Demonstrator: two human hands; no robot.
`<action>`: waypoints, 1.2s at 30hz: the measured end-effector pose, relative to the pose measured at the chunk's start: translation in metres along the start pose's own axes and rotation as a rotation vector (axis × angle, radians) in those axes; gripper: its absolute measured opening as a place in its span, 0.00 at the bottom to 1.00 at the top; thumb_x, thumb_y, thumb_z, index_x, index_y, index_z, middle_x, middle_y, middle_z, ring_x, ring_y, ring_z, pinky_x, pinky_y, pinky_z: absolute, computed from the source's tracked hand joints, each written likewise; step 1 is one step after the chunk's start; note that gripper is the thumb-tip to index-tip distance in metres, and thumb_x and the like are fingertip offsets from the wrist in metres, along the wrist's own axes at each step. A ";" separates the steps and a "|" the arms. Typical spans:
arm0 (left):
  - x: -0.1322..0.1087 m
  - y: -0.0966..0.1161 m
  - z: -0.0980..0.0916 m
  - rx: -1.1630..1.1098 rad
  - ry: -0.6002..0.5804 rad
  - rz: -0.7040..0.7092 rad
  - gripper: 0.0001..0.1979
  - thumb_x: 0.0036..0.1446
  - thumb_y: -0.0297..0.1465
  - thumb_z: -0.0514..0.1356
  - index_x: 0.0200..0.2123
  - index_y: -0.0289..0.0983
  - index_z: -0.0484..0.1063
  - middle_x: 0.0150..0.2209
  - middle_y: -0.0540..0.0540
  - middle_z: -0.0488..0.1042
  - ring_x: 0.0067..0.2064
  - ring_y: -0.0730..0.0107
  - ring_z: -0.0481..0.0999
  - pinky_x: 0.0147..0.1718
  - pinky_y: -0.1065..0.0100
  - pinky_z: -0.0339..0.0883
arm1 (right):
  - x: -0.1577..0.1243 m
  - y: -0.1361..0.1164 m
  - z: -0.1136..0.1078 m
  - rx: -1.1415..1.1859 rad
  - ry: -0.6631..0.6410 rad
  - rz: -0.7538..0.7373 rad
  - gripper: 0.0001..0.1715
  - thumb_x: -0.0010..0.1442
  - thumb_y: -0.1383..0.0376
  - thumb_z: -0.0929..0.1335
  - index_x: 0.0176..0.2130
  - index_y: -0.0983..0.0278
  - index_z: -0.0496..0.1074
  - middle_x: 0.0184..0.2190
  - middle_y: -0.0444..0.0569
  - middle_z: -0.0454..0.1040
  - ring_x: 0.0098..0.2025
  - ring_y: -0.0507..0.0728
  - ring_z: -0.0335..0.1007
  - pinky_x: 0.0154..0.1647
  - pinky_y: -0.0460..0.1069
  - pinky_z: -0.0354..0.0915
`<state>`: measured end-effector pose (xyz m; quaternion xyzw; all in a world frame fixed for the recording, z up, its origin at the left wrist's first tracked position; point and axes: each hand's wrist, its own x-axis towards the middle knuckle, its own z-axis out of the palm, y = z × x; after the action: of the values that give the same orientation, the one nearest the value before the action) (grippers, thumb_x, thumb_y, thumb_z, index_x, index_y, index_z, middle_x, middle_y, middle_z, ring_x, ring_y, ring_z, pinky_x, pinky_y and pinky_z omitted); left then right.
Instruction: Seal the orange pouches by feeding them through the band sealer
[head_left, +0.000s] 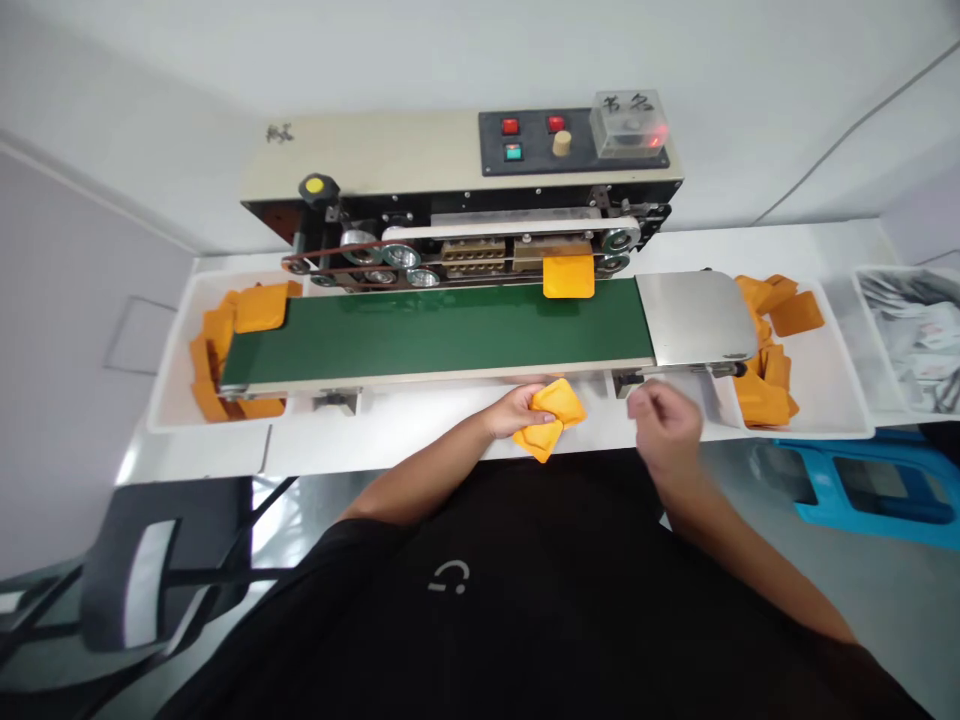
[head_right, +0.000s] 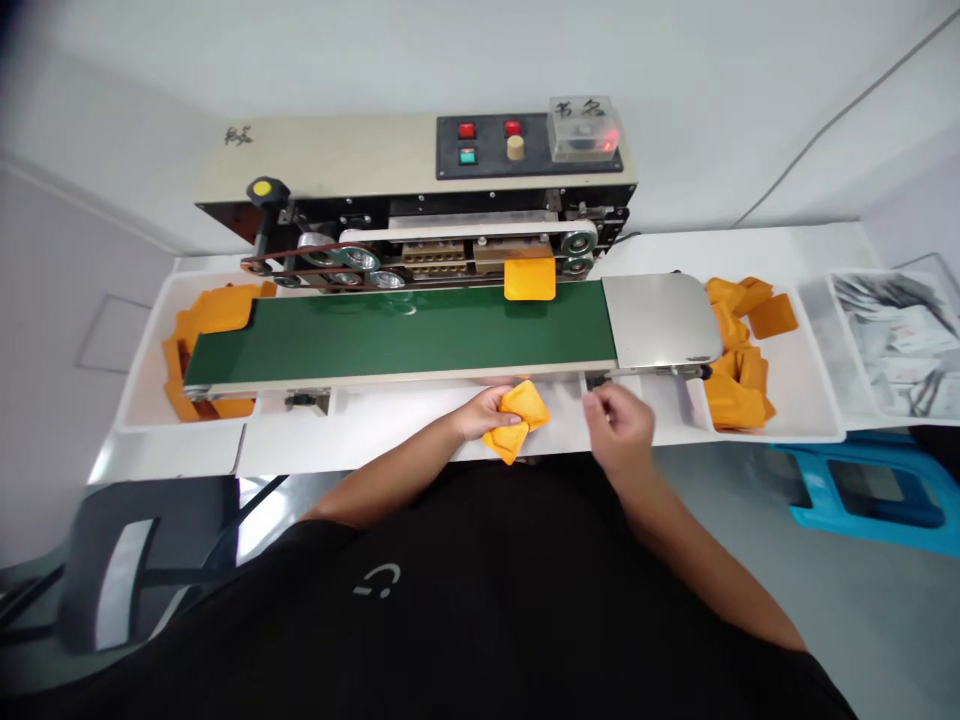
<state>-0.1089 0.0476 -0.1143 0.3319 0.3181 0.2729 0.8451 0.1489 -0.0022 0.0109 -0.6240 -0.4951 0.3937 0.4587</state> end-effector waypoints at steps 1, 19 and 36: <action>0.000 -0.002 0.005 0.005 0.028 0.024 0.36 0.40 0.41 0.87 0.46 0.34 0.76 0.44 0.41 0.86 0.40 0.63 0.87 0.43 0.64 0.80 | -0.013 0.010 0.005 -0.075 -0.075 -0.023 0.21 0.67 0.53 0.75 0.28 0.60 0.70 0.28 0.47 0.68 0.32 0.57 0.62 0.36 0.52 0.61; -0.007 -0.006 0.064 0.104 0.363 0.325 0.32 0.58 0.60 0.73 0.44 0.37 0.75 0.39 0.49 0.78 0.40 0.68 0.77 0.43 0.68 0.73 | -0.031 0.058 0.044 0.137 -0.381 0.303 0.19 0.63 0.51 0.77 0.43 0.62 0.78 0.41 0.49 0.82 0.38 0.58 0.77 0.35 0.49 0.72; -0.085 0.004 -0.002 0.627 0.669 0.280 0.34 0.60 0.68 0.63 0.33 0.41 0.73 0.31 0.49 0.73 0.36 0.61 0.73 0.40 0.62 0.69 | -0.003 0.012 -0.002 0.217 -0.187 0.225 0.18 0.57 0.51 0.80 0.43 0.58 0.82 0.34 0.48 0.80 0.33 0.59 0.73 0.33 0.53 0.72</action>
<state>-0.1665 -0.0065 -0.0823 0.5046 0.5917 0.3670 0.5105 0.1528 -0.0069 0.0003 -0.5829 -0.4175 0.5500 0.4282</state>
